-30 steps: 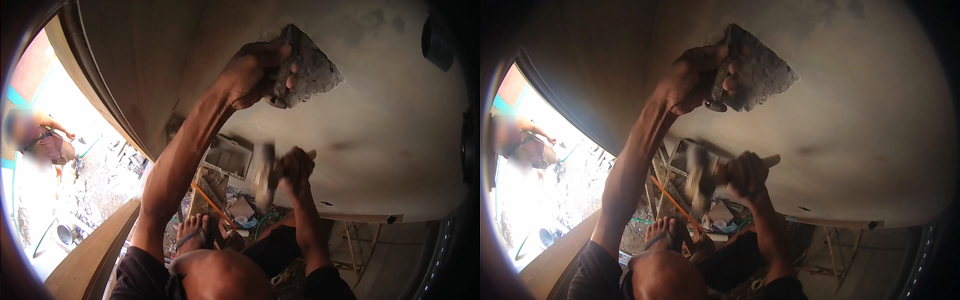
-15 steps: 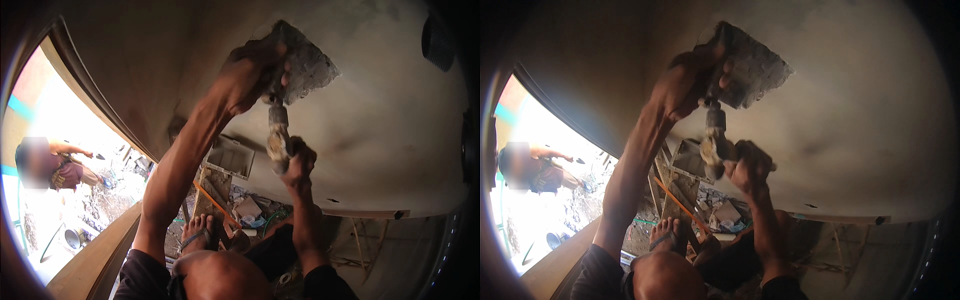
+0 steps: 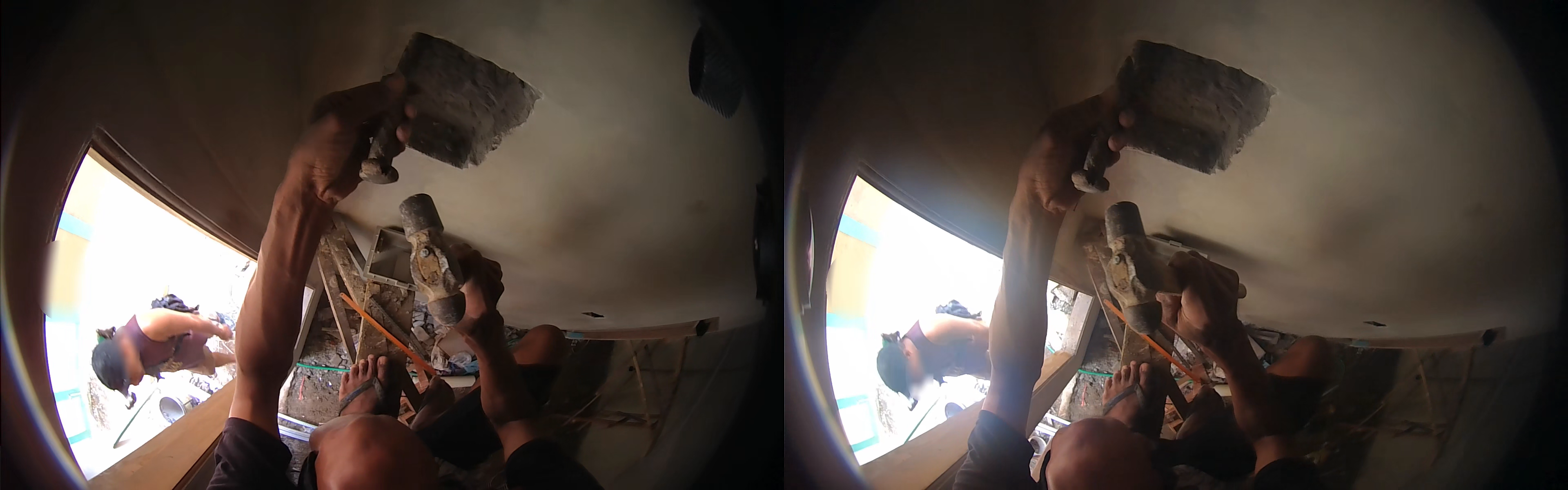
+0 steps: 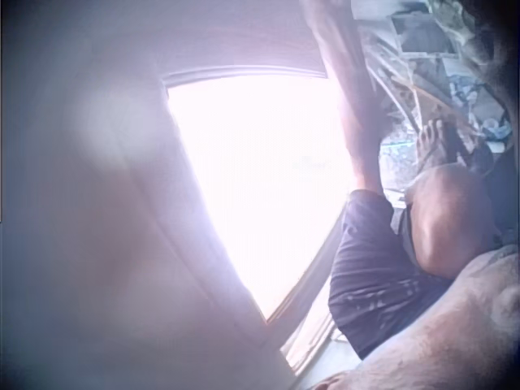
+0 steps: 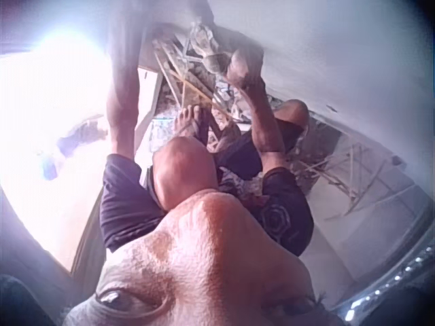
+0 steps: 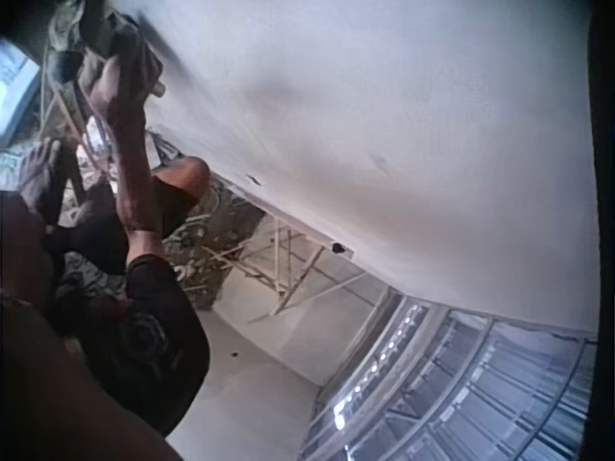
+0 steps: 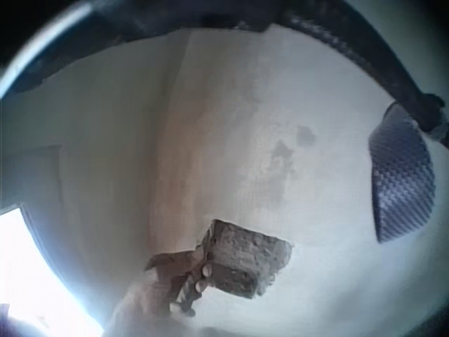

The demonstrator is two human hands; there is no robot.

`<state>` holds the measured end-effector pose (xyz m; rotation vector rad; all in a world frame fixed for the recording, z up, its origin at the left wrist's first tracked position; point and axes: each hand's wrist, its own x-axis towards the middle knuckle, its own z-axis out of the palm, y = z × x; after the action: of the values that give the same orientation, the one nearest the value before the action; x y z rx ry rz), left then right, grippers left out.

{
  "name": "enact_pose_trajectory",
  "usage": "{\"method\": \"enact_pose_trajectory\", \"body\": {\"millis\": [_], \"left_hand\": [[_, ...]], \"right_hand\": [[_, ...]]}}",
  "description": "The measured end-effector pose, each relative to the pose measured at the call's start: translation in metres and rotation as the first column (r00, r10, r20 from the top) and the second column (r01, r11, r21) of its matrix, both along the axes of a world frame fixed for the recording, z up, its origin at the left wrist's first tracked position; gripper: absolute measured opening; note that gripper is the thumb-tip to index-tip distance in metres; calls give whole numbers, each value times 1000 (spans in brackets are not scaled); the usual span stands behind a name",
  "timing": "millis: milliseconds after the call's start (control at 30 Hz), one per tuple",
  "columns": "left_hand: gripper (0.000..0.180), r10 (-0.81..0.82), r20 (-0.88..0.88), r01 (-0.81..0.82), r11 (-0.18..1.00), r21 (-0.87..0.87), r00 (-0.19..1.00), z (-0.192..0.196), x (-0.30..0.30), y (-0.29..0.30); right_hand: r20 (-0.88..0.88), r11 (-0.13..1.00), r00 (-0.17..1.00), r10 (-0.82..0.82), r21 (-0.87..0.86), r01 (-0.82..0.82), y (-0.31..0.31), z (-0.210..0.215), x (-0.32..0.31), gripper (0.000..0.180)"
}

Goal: The person uses a hammer and chisel to break away plaster around a ceiling opening, then fits a rectangular electrical box into the hole. They repeatedly adjust the box and use a small wooden block to align it within the ceiling cavity.

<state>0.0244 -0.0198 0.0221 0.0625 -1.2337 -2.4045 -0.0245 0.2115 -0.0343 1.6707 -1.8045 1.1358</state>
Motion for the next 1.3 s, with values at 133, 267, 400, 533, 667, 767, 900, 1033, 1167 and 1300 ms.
{"method": "enact_pose_trajectory", "body": {"millis": [133, 267, 400, 533, 667, 767, 900, 1033, 1167, 1300], "left_hand": [[30, 41, 15, -40, 998, -38, 999, 1, -4, 1], [28, -10, 108, 17, 998, -62, 994, 7, 0, -3], [26, 45, 77, -51, 996, 79, 996, 9, -6, 3], [27, 69, 105, -70, 997, 8, 992, 8, -7, 7], [26, -78, 119, 69, 994, 83, 990, 9, -6, 5], [24, -23, 201, 9, 998, 68, 979, 16, -5, 10], [23, -69, 43, 64, 993, 97, 997, 0, -11, 2], [23, -79, 128, 70, 995, 73, 989, 17, -5, 10], [24, 164, 151, -148, 983, -111, 975, -8, -20, -2], [23, 326, 203, -233, 896, -379, 923, 9, -10, 24]], "right_hand": [[-31, 999, 999, 32, -5, -32, -6, 9, 1, 17], [-33, 999, 999, 34, 6, -34, -7, 11, 2, 19], [-36, 998, 998, 51, 26, -50, -7, 12, 2, 19], [-35, 997, 999, 27, 74, -25, -2, 14, 2, 21], [-35, 996, 999, 33, 86, -30, 2, 15, 0, 23], [-53, 994, 998, 21, 109, -15, 4, 17, 0, 22], [-51, 958, 998, 25, 286, -9, 5, 19, 6, 18], [-87, 989, 986, 140, 56, -135, 8, -2, -3, 18], [71, 972, 993, -90, 224, 72, -14, 3, -19, 24], [-42, 987, 998, -42, 153, 48, 3, 8, -15, 25]]}}
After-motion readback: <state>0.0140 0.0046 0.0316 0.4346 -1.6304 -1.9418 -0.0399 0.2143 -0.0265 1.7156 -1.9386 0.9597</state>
